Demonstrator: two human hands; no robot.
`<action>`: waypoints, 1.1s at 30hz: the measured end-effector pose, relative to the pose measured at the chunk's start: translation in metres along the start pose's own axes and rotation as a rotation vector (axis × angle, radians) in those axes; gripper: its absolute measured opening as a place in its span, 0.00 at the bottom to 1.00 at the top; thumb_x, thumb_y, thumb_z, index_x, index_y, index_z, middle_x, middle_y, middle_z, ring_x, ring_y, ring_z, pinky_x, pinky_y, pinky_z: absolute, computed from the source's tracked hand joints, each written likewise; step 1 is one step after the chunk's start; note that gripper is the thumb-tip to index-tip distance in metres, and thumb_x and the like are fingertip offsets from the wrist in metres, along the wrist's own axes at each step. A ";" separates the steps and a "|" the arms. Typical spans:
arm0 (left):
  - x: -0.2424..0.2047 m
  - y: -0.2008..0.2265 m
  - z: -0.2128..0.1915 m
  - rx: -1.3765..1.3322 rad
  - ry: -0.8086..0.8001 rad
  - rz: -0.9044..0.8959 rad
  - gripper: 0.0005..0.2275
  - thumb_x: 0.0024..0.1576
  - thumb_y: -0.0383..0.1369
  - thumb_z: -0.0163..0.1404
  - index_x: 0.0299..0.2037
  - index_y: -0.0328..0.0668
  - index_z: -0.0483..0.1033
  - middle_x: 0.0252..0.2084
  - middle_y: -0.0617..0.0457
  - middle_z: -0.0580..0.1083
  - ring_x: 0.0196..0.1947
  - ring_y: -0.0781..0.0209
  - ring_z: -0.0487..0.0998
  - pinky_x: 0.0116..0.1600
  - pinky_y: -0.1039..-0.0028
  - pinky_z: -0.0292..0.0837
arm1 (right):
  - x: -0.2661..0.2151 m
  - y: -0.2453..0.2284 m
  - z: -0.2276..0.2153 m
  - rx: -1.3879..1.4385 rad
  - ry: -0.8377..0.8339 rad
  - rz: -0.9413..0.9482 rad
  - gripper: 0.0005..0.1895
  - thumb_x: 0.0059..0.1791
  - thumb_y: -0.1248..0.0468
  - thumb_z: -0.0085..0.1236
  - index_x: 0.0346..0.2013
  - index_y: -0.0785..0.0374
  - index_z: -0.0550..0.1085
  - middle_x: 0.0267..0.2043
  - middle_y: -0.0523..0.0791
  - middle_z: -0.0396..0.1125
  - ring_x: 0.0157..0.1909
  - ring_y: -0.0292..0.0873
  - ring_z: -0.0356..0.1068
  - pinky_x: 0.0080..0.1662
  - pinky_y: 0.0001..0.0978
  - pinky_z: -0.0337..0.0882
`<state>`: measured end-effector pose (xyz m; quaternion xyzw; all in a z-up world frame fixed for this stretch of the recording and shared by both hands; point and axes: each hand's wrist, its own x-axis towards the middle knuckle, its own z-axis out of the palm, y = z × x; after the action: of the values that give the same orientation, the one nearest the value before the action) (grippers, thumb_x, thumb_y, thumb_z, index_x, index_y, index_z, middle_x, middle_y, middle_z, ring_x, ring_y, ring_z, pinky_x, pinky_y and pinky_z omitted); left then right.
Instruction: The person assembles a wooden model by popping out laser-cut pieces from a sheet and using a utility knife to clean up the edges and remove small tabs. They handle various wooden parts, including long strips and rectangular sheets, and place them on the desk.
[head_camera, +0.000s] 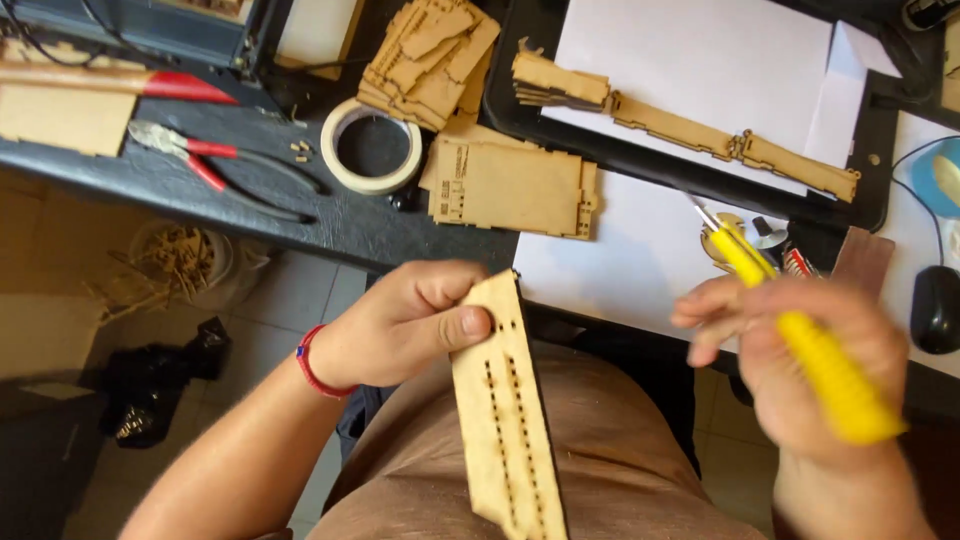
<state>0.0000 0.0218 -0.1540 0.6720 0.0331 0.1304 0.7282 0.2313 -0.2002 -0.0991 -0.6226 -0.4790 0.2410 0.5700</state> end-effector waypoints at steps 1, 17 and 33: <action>-0.005 -0.002 0.002 0.001 -0.033 -0.049 0.17 0.61 0.48 0.44 0.28 0.46 0.65 0.27 0.63 0.62 0.27 0.73 0.60 0.31 0.81 0.56 | -0.008 -0.005 0.000 0.113 -0.127 0.060 0.08 0.52 0.66 0.48 0.45 0.64 0.70 0.51 0.63 0.70 0.49 0.55 0.78 0.45 0.37 0.84; -0.007 0.045 0.018 0.305 -0.047 -0.133 0.16 0.59 0.48 0.41 0.40 0.48 0.77 0.29 0.63 0.78 0.26 0.72 0.78 0.29 0.78 0.72 | -0.023 0.013 0.030 0.058 -0.303 -0.044 0.35 0.53 0.78 0.40 0.67 0.44 0.44 0.43 0.64 0.67 0.37 0.50 0.71 0.44 0.36 0.76; -0.004 0.050 0.021 0.411 -0.078 -0.174 0.16 0.58 0.50 0.40 0.34 0.50 0.75 0.21 0.60 0.74 0.19 0.64 0.74 0.24 0.72 0.68 | -0.013 0.008 0.022 -0.517 -0.421 -0.492 0.14 0.54 0.71 0.48 0.55 0.62 0.68 0.38 0.50 0.68 0.34 0.48 0.68 0.37 0.35 0.71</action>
<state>-0.0066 0.0037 -0.1035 0.8053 0.0888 0.0315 0.5853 0.2097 -0.2000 -0.1150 -0.5495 -0.7643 0.0913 0.3249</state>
